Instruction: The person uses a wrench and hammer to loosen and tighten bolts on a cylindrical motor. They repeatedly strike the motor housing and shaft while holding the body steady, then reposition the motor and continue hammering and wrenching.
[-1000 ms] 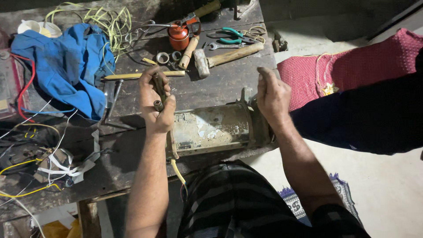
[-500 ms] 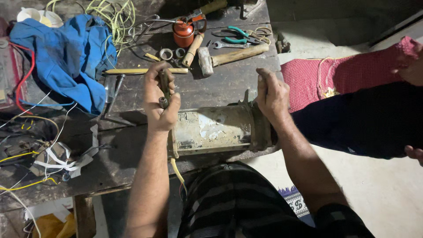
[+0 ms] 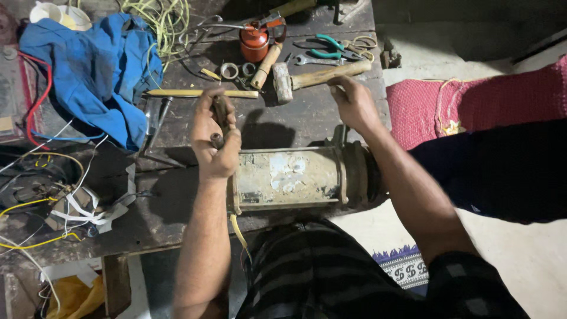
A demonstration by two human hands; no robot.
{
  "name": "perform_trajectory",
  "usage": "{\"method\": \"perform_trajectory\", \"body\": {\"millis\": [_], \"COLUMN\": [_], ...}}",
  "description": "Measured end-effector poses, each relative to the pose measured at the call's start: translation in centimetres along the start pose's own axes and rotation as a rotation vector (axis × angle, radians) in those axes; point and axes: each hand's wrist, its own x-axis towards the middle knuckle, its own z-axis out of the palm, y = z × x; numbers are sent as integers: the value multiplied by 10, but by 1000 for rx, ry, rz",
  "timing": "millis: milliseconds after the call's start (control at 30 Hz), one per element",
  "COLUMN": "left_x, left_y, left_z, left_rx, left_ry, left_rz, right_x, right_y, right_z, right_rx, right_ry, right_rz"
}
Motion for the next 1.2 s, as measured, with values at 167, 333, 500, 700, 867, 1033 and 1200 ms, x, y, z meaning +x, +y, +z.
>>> {"method": "perform_trajectory", "body": {"millis": [167, 333, 500, 700, 867, 1033, 1200], "left_x": [4, 4, 3, 5, 7, 5, 0], "left_y": [-1, 1, 0, -2, -1, -2, -1], "left_z": [0, -1, -1, -1, 0, 0, 0], "left_rx": [-22, 34, 21, 5, 63, 35, 51], "left_ry": [-11, -31, -38, -40, -48, -44, -9], "left_rz": [39, 65, 26, 33, 40, 21, 6], "right_x": [4, -18, -61, -70, -56, -49, -57], "right_y": [10, -21, -60, -81, -83, -75, -68], "right_z": [-7, -54, -48, -43, -41, -37, -30], "right_rx": [124, 169, 10, -22, 19, 53, 162], "right_ry": [-184, 231, 334, 333, 218, 174, 226], "right_rz": [433, 332, 18, -128, -116, -174, -174]}}
